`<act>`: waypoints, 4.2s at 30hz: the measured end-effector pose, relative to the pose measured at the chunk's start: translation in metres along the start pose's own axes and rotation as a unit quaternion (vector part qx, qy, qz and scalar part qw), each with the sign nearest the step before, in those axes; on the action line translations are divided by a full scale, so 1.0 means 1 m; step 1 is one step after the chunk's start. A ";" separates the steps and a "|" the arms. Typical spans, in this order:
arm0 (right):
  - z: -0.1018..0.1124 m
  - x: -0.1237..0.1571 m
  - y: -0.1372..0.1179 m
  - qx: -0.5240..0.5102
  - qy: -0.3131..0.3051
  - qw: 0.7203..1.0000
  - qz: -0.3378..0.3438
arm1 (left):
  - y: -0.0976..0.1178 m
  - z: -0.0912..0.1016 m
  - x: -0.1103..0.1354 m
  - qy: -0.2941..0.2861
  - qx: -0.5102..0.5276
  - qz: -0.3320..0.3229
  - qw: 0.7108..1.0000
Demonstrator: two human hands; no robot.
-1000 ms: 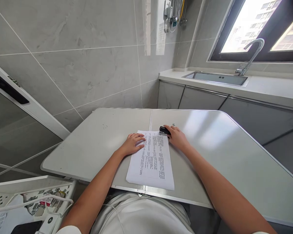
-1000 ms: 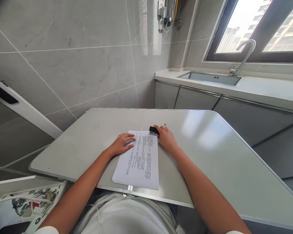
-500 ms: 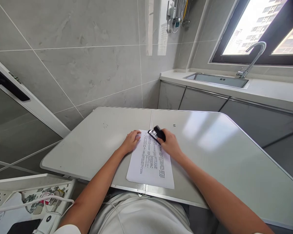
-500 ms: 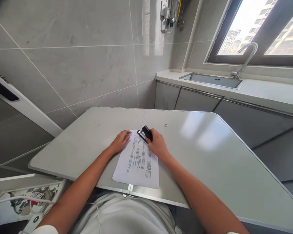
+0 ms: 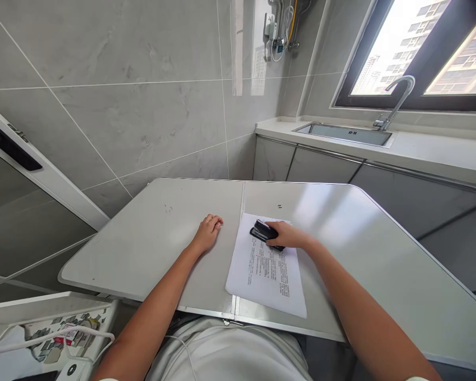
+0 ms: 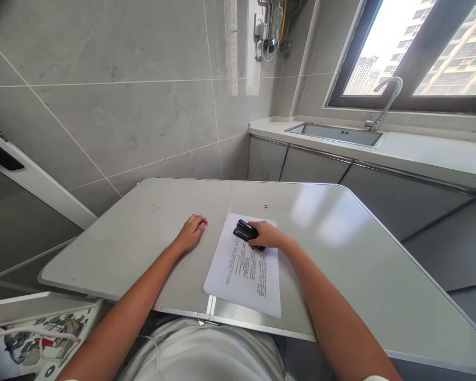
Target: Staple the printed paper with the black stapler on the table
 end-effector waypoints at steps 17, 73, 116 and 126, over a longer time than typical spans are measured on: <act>0.043 0.020 0.060 -0.100 -0.014 0.994 0.040 | 0.001 0.001 0.000 0.000 0.000 -0.003 1.000; -0.038 -0.036 -0.016 -0.055 -0.011 0.978 0.202 | 0.001 -0.001 -0.001 0.018 0.038 0.001 0.999; 0.007 -0.081 0.055 0.132 0.236 0.961 -0.053 | -0.090 0.053 -0.002 0.112 0.100 0.136 0.979; -0.045 -0.168 -0.048 0.036 0.203 0.977 0.048 | -0.090 0.054 -0.001 0.111 0.099 0.135 0.980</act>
Point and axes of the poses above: each hand's wrist, its own x-axis away from the middle knuckle, its own z-axis out of the back of the hand, y = z × x, the point moved 3 cm from there along -x, towards the middle knuckle, and after that the axes turned 2 degrees about y, right-handed, at the moved point
